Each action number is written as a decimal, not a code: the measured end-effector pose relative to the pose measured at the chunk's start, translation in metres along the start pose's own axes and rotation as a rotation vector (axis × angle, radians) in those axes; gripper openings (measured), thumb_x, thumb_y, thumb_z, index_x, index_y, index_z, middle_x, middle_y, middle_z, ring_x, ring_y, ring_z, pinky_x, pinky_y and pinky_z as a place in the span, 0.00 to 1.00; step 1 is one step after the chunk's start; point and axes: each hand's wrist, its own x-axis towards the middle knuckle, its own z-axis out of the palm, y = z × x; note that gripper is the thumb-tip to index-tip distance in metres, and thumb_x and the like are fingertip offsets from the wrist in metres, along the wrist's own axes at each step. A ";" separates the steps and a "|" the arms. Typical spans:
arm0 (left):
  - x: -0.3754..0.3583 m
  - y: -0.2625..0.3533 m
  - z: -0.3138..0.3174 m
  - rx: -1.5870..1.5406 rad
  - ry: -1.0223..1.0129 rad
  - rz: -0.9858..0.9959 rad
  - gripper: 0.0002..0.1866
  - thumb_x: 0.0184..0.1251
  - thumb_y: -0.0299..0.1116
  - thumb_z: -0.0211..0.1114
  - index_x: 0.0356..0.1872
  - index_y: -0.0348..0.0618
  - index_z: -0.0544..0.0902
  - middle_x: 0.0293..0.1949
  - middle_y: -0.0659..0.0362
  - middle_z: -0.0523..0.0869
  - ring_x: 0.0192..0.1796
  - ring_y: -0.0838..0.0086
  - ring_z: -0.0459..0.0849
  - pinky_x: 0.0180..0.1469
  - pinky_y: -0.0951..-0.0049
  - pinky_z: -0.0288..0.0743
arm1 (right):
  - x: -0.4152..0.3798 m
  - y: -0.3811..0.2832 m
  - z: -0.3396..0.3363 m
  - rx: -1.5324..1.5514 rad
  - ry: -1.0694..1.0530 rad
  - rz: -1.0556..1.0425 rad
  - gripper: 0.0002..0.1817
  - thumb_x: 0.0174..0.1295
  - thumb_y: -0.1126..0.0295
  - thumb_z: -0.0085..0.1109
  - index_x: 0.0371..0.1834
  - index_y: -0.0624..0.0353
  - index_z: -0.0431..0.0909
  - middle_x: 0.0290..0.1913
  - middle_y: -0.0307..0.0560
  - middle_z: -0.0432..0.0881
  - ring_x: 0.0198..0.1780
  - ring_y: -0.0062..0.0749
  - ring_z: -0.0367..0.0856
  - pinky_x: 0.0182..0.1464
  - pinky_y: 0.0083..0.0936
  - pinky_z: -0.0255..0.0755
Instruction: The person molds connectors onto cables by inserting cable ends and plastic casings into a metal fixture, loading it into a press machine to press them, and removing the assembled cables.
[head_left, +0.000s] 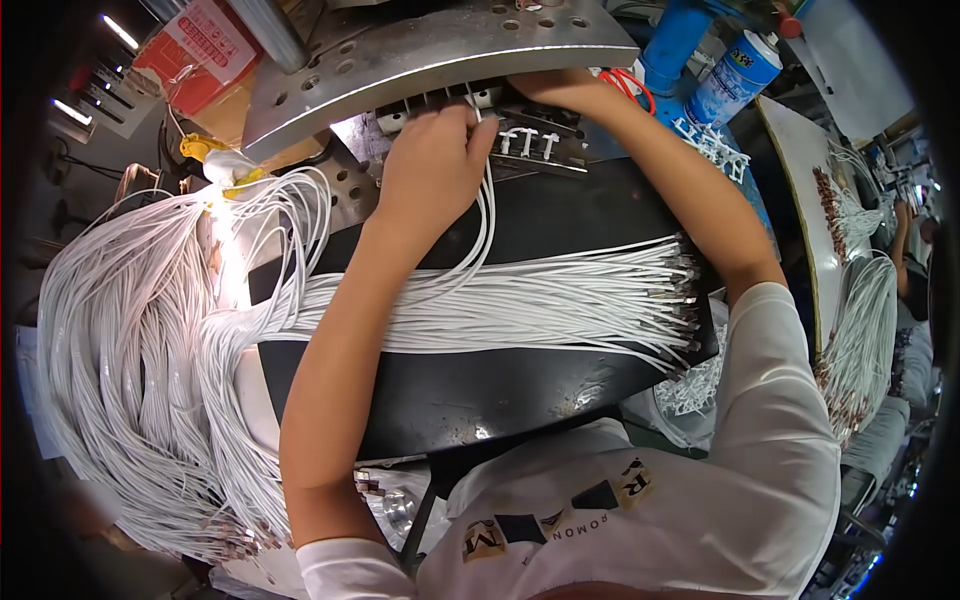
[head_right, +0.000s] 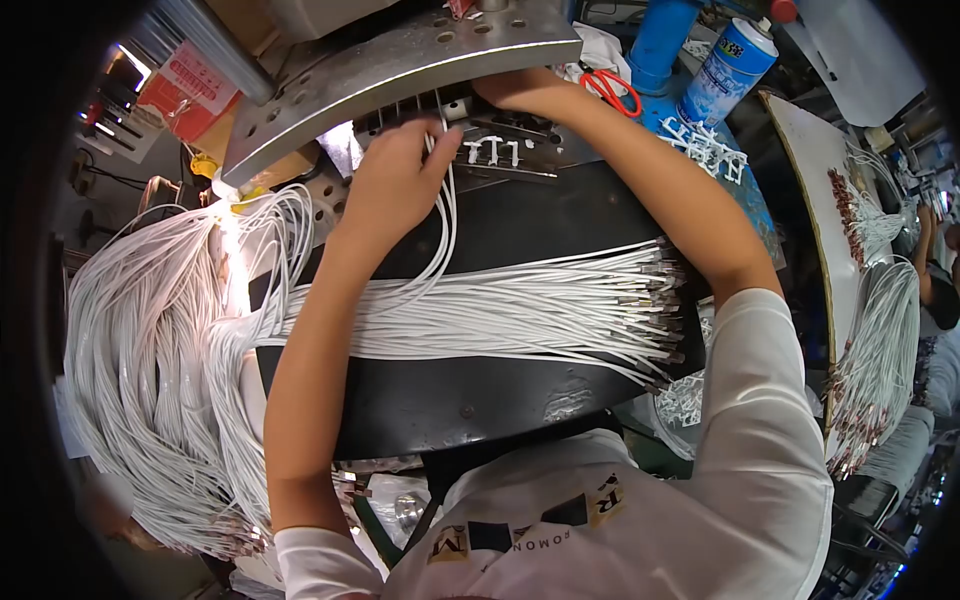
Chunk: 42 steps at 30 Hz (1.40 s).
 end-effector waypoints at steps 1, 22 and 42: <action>-0.001 0.001 -0.002 0.085 -0.012 -0.030 0.19 0.79 0.45 0.61 0.44 0.36 0.86 0.35 0.41 0.88 0.41 0.41 0.86 0.47 0.50 0.78 | -0.003 -0.007 -0.004 -0.001 -0.016 -0.014 0.18 0.76 0.56 0.54 0.55 0.58 0.81 0.49 0.57 0.86 0.51 0.52 0.85 0.56 0.43 0.78; -0.018 -0.005 -0.034 0.253 -0.077 -0.053 0.22 0.80 0.41 0.59 0.67 0.40 0.79 0.70 0.46 0.78 0.73 0.45 0.74 0.75 0.48 0.66 | -0.010 -0.108 -0.074 0.349 -0.430 0.271 0.28 0.78 0.53 0.55 0.71 0.63 0.75 0.66 0.62 0.80 0.68 0.57 0.76 0.72 0.46 0.68; -0.234 0.098 -0.160 0.293 -0.505 -0.150 0.43 0.41 0.16 0.65 0.69 0.48 0.82 0.72 0.53 0.79 0.79 0.51 0.71 0.81 0.44 0.60 | -0.196 -0.244 -0.219 -0.001 -0.562 0.305 0.45 0.48 0.85 0.60 0.77 0.46 0.74 0.83 0.46 0.66 0.82 0.46 0.64 0.81 0.53 0.54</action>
